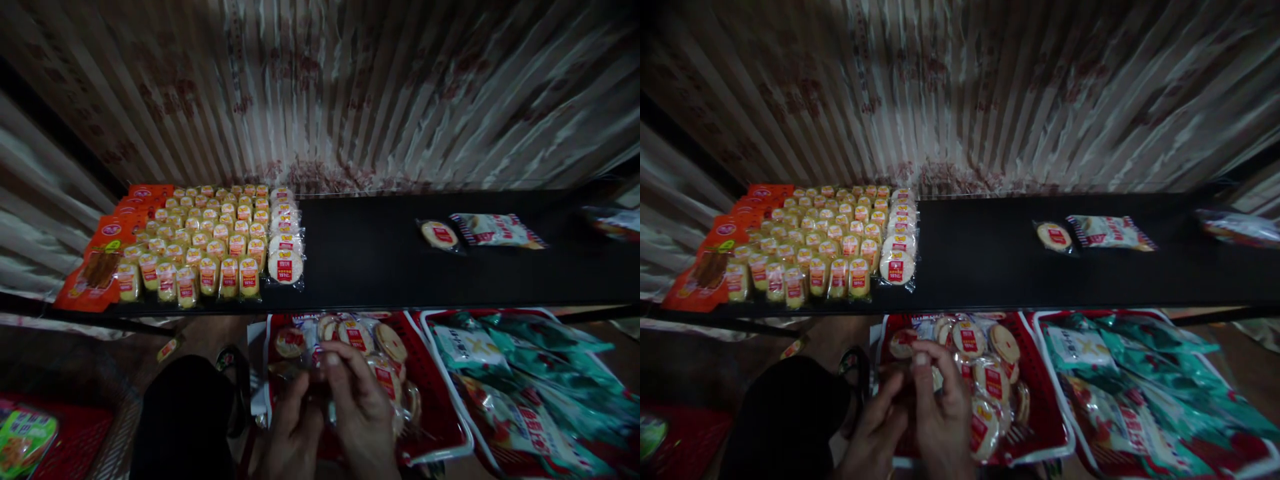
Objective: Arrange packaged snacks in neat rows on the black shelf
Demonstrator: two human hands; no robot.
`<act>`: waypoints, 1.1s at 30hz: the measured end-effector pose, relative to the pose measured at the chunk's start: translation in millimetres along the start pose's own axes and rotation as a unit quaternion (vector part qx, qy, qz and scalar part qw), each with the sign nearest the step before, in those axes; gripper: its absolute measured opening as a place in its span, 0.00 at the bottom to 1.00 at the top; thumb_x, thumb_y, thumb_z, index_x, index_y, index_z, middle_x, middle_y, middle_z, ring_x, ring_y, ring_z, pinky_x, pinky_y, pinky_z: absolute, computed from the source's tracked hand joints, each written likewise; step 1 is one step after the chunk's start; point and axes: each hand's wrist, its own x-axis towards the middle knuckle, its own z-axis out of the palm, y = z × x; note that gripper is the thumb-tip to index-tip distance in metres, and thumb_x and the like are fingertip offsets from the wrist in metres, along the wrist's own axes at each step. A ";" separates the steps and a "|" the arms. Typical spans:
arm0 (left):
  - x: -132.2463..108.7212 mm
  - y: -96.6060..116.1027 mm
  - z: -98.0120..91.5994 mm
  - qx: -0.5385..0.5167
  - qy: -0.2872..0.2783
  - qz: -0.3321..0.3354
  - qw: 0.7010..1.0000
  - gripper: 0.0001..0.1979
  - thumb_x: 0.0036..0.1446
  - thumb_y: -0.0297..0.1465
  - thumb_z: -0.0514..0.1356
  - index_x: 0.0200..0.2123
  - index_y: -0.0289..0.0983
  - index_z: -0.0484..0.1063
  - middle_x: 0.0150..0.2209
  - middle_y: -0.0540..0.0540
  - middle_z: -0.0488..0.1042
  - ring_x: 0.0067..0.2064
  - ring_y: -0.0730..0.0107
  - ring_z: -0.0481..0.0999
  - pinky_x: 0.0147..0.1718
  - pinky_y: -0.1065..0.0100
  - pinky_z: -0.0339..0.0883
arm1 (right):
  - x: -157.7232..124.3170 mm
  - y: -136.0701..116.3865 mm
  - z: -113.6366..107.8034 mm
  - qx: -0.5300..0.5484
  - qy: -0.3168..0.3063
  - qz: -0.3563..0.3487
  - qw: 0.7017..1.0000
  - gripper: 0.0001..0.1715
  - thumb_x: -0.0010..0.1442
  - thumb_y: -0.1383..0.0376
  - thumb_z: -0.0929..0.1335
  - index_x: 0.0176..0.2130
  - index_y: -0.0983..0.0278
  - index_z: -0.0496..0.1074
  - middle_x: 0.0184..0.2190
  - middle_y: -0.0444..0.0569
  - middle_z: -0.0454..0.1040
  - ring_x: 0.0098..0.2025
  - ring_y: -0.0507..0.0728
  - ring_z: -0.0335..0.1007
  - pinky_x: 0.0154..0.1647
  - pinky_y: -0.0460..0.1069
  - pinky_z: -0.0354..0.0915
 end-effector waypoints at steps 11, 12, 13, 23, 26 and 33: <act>104.3 45.1 -57.3 0.252 -0.022 0.063 0.965 0.23 0.50 0.19 0.52 0.50 0.36 0.70 0.54 0.40 0.68 0.57 0.57 0.65 0.57 0.55 0.61 | 62.4 44.5 36.9 -0.286 -0.202 -0.154 0.924 0.19 0.61 0.66 0.63 0.50 0.64 0.73 0.54 0.58 0.71 0.58 0.65 0.63 0.59 0.63 0.58; 112.2 40.3 -55.8 0.276 -0.064 0.047 0.958 0.26 0.51 0.20 0.51 0.55 0.35 0.66 0.58 0.39 0.65 0.60 0.57 0.62 0.59 0.56 0.58 | 68.7 45.6 38.2 -0.281 -0.246 -0.145 0.917 0.18 0.61 0.66 0.63 0.49 0.64 0.73 0.53 0.58 0.71 0.56 0.64 0.66 0.58 0.61 0.59; 119.8 35.5 -53.2 0.294 -0.127 0.022 0.947 0.27 0.51 0.21 0.52 0.57 0.33 0.63 0.59 0.38 0.64 0.61 0.57 0.62 0.59 0.58 0.58 | 74.3 47.3 39.4 -0.267 -0.273 -0.132 0.915 0.18 0.61 0.67 0.62 0.49 0.64 0.73 0.53 0.58 0.72 0.54 0.62 0.67 0.58 0.59 0.60; 131.3 24.9 -31.6 0.316 -0.170 -0.031 0.933 0.18 0.60 0.25 0.46 0.50 0.37 0.69 0.51 0.41 0.72 0.52 0.61 0.72 0.50 0.62 0.66 | 68.8 50.7 6.2 -0.021 -0.288 -0.023 0.957 0.18 0.58 0.64 0.63 0.47 0.61 0.74 0.45 0.51 0.77 0.46 0.59 0.74 0.49 0.55 0.68; 130.2 22.1 -28.6 0.277 -0.133 -0.012 0.952 0.18 0.61 0.28 0.48 0.51 0.38 0.68 0.55 0.43 0.69 0.57 0.63 0.66 0.56 0.65 0.59 | 62.7 50.8 -7.5 -0.013 -0.267 -0.022 0.963 0.19 0.59 0.63 0.63 0.49 0.61 0.73 0.47 0.52 0.76 0.48 0.60 0.73 0.51 0.56 0.66; 142.4 9.4 -14.9 0.216 -0.129 -0.106 0.962 0.25 0.55 0.28 0.56 0.57 0.33 0.62 0.55 0.36 0.69 0.55 0.59 0.70 0.52 0.65 0.62 | 62.7 69.1 -4.0 -0.026 -0.243 0.031 0.969 0.22 0.59 0.59 0.63 0.51 0.62 0.72 0.50 0.54 0.75 0.52 0.62 0.71 0.55 0.60 0.63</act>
